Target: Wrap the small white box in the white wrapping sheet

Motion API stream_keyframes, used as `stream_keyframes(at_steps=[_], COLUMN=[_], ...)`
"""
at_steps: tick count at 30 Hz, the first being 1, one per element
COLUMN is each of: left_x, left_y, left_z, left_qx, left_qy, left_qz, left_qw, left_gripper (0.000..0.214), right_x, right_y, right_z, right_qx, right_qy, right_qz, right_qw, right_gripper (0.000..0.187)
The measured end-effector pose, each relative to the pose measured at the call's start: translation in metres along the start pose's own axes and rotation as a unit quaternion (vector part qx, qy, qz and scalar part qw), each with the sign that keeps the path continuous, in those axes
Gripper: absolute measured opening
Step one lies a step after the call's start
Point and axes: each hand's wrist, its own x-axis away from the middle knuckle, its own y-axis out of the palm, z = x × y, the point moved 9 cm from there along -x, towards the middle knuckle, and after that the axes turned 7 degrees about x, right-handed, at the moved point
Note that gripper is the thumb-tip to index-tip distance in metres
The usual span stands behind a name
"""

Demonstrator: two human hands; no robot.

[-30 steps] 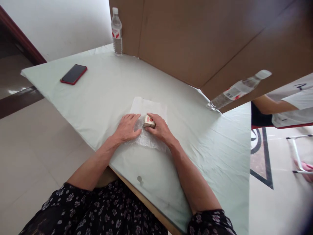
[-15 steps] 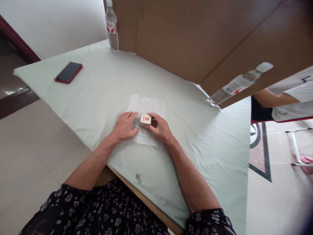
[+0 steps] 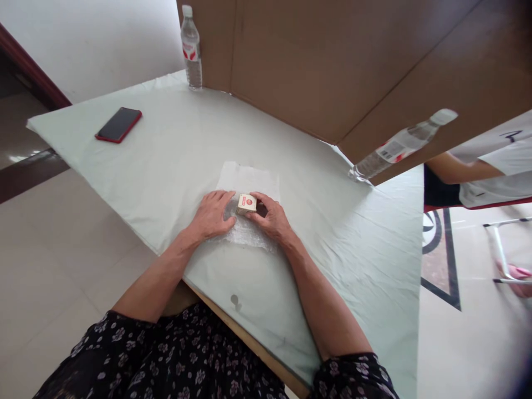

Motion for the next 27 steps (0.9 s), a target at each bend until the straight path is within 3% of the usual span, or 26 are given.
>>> stream_keyframes(at_steps=[3, 6, 8, 10, 14, 16, 18, 21, 27], left_x=[-0.002, 0.004, 0.016, 0.031, 0.059, 0.063, 0.060, 0.049, 0.009], left_y=[-0.007, -0.030, -0.048, -0.055, -0.038, -0.026, -0.018, -0.015, -0.029], left_z=[-0.006, -0.014, -0.014, -0.005, 0.022, 0.030, 0.035, 0.041, 0.027], left_qx=[0.046, 0.115, 0.137, 0.110, 0.006, -0.032, -0.052, -0.043, 0.079], left_qy=[-0.022, -0.055, -0.058, -0.027, 0.053, 0.066, 0.068, 0.067, -0.026], left_qz=[0.010, 0.044, 0.063, 0.032, -0.043, -0.042, -0.028, 0.002, 0.053], left_qw=[0.999, 0.991, 0.987, 0.993, 0.998, 0.996, 0.996, 0.997, 0.995], left_gripper=[0.063, 0.062, 0.059, 0.058, 0.057, 0.055, 0.048, 0.032, 0.010], right_x=[-0.002, 0.005, 0.020, 0.041, 0.082, 0.090, 0.089, 0.081, 0.042], right_y=[-0.002, -0.024, -0.045, -0.053, -0.028, -0.012, -0.003, -0.004, -0.038], right_z=[-0.002, -0.012, -0.026, -0.046, -0.077, -0.079, -0.081, -0.086, -0.072], right_qx=[-0.007, -0.013, 0.013, 0.057, 0.208, 0.292, 0.343, 0.354, 0.225], right_qy=[0.000, 0.001, -0.013, -0.057, -0.159, -0.168, -0.178, -0.200, -0.115], right_qz=[-0.007, 0.023, 0.053, 0.026, -0.066, -0.066, -0.037, 0.009, 0.057], right_qw=[1.000, 1.000, 0.998, 0.996, 0.963, 0.939, 0.922, 0.913, 0.966], right_gripper=[0.060, 0.064, 0.054, 0.044, 0.049, 0.036, 0.020, 0.023, 0.014])
